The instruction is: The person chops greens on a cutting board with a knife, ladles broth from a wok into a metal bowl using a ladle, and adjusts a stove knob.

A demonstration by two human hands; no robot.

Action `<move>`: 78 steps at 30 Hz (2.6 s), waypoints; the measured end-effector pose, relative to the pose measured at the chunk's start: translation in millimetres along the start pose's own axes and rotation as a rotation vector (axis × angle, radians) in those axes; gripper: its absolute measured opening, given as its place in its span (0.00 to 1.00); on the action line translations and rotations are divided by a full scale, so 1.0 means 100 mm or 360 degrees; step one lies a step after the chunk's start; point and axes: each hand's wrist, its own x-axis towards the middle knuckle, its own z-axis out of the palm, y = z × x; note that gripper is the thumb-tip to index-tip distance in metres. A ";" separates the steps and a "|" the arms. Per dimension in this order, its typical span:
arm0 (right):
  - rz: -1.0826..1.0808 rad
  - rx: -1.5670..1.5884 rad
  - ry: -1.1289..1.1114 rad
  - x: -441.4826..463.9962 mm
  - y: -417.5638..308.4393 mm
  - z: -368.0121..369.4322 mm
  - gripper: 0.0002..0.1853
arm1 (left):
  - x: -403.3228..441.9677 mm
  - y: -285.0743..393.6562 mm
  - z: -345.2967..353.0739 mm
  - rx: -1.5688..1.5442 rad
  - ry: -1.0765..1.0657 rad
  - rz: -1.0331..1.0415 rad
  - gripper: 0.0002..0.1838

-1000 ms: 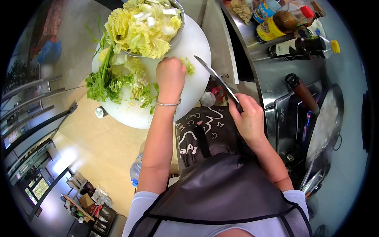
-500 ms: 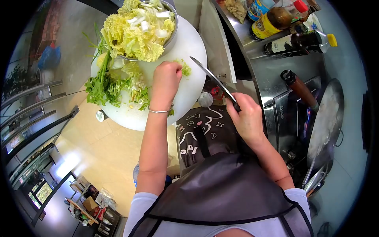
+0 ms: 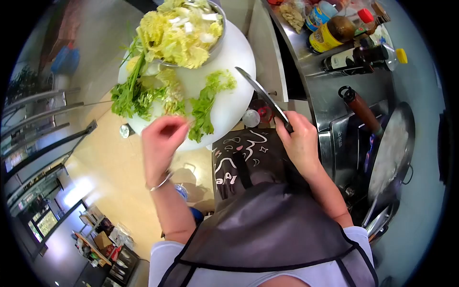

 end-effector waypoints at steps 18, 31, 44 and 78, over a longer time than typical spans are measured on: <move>-0.0168 -0.0205 -0.0461 0.40 0.37 0.04 0.16 | -2.67 0.93 -0.44 0.0160 0.1149 0.0927 0.04; -0.0090 -0.0004 -0.0204 0.08 -0.19 -0.01 0.10 | -4.92 -1.73 -1.81 0.2009 0.1337 -0.2147 0.15; 0.0122 0.0165 0.0179 -0.49 -0.22 -0.12 0.08 | 0.39 -0.51 0.58 0.0759 0.0268 0.0911 0.05; -0.0346 -0.0070 -0.0185 0.02 -0.42 0.32 0.07 | 0.37 -0.95 0.82 0.1012 0.0435 0.0957 0.18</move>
